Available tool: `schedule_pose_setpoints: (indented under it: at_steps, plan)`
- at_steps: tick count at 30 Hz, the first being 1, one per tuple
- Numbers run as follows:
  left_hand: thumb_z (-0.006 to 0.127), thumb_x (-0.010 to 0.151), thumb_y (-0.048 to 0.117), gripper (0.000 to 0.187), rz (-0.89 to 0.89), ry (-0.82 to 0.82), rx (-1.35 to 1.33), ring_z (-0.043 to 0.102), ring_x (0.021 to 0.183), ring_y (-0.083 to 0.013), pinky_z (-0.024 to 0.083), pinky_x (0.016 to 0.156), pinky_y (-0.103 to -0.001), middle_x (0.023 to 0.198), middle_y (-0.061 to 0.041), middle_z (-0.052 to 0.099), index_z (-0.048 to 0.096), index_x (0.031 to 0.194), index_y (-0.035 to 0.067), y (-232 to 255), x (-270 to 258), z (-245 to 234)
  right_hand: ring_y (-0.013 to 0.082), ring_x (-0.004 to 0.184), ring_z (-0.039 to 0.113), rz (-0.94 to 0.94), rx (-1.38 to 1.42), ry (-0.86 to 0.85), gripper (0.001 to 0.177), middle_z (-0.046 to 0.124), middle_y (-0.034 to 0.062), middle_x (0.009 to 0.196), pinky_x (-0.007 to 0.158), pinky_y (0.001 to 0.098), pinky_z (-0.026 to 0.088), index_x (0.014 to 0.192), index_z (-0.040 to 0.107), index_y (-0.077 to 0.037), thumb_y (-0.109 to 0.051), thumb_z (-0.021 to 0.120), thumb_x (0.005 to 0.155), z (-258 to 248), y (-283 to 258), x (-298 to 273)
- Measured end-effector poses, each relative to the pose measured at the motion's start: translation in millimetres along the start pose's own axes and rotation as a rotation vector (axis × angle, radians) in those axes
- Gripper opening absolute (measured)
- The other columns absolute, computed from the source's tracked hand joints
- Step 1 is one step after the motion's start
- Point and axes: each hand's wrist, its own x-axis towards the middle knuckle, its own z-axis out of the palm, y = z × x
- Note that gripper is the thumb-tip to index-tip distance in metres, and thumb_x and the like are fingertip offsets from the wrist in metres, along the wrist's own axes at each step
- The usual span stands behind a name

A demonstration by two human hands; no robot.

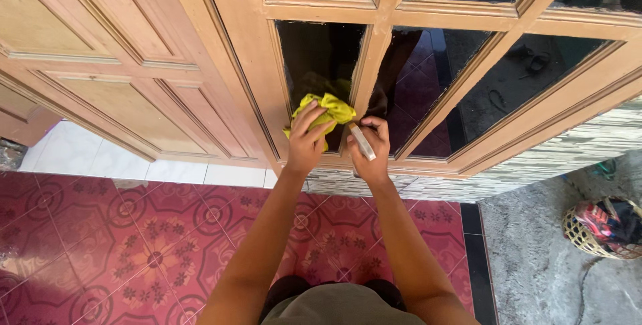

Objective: The person sprays cleaning liquid onto a glass pane of a wooden door and wipes it with a cloth.

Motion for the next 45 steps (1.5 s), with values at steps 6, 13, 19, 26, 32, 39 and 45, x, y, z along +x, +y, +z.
schedule_pose_setpoints:
  at_steps: [6, 13, 19, 26, 32, 39, 45]
  plan:
    - [0.068, 0.084, -0.006, 0.034, 0.049, 0.059, 0.002, 0.049, 0.142, -0.0346, 0.042, 0.121, -0.052, 0.136, -0.012, 0.062, 0.077, 0.113, 0.009, -5.8, 17.3, 4.3, 0.0267, 0.106, 0.059, -0.048, -0.060, -0.019, 0.010, 0.057, 0.0160, 0.114, 0.089, 0.0366, 0.051, 0.092, 0.072, 0.003, -0.002, 0.071, 0.083, 0.3, 2.2, 0.0]
    - [0.068, 0.080, -0.008, 0.038, 0.017, 0.186, 0.168, 0.047, 0.142, -0.0301, 0.037, 0.119, -0.050, 0.135, -0.009, 0.063, 0.078, 0.112, 0.010, 4.1, 44.7, -4.0, 0.0278, 0.111, 0.057, -0.050, -0.082, 0.006, 0.014, 0.060, 0.0122, 0.109, 0.091, 0.0372, 0.051, 0.094, 0.073, 0.002, -0.001, 0.069, 0.081, 3.4, 3.1, -0.8]
    - [0.062, 0.082, -0.009, 0.037, -0.022, 0.176, 0.074, 0.044, 0.145, -0.0369, 0.037, 0.123, -0.052, 0.138, -0.012, 0.059, 0.076, 0.112, 0.008, -11.3, -25.1, 19.0, 0.0250, 0.102, 0.057, -0.018, -0.048, 0.008, 0.016, 0.059, 0.0158, 0.106, 0.084, 0.0371, 0.050, 0.097, 0.072, 0.004, -0.005, 0.071, 0.084, -0.4, -4.9, 6.6]
    - [0.064, 0.083, -0.009, 0.034, -0.078, 0.093, 0.028, 0.049, 0.139, -0.0369, 0.040, 0.119, -0.052, 0.136, -0.014, 0.058, 0.074, 0.112, 0.005, -9.3, -26.2, 15.6, 0.0258, 0.105, 0.056, -0.089, -0.092, 0.002, 0.014, 0.067, 0.0105, 0.092, 0.085, 0.0370, 0.050, 0.098, 0.073, 0.004, -0.002, 0.069, 0.085, 0.4, -8.4, 10.4]
    - [0.064, 0.081, -0.011, 0.039, 0.038, 0.162, 0.046, 0.050, 0.137, -0.0375, 0.043, 0.118, -0.050, 0.135, -0.012, 0.057, 0.074, 0.114, 0.007, 1.4, 41.4, 2.8, 0.0259, 0.102, 0.058, -0.055, -0.068, 0.034, 0.010, 0.064, 0.0137, 0.096, 0.084, 0.0375, 0.050, 0.091, 0.072, 0.002, -0.003, 0.070, 0.082, 0.6, -6.1, 10.3]
    - [0.067, 0.078, -0.009, 0.039, 0.012, 0.156, 0.085, 0.051, 0.135, -0.0373, 0.043, 0.117, -0.049, 0.134, -0.011, 0.058, 0.075, 0.112, 0.009, 1.3, 23.9, 4.5, 0.0260, 0.100, 0.058, -0.086, -0.092, 0.016, 0.008, 0.065, 0.0115, 0.093, 0.081, 0.0370, 0.051, 0.090, 0.071, 0.002, -0.003, 0.070, 0.084, -1.4, -6.8, 11.8]
    - [0.069, 0.079, -0.006, 0.038, -0.079, 0.093, 0.024, 0.051, 0.134, -0.0370, 0.042, 0.117, -0.050, 0.135, -0.012, 0.056, 0.074, 0.113, 0.009, -7.4, -22.7, 13.5, 0.0264, 0.099, 0.058, -0.079, -0.065, 0.033, 0.011, 0.062, 0.0140, 0.097, 0.080, 0.0369, 0.050, 0.091, 0.070, 0.003, -0.003, 0.070, 0.083, 1.4, -8.6, 12.4]
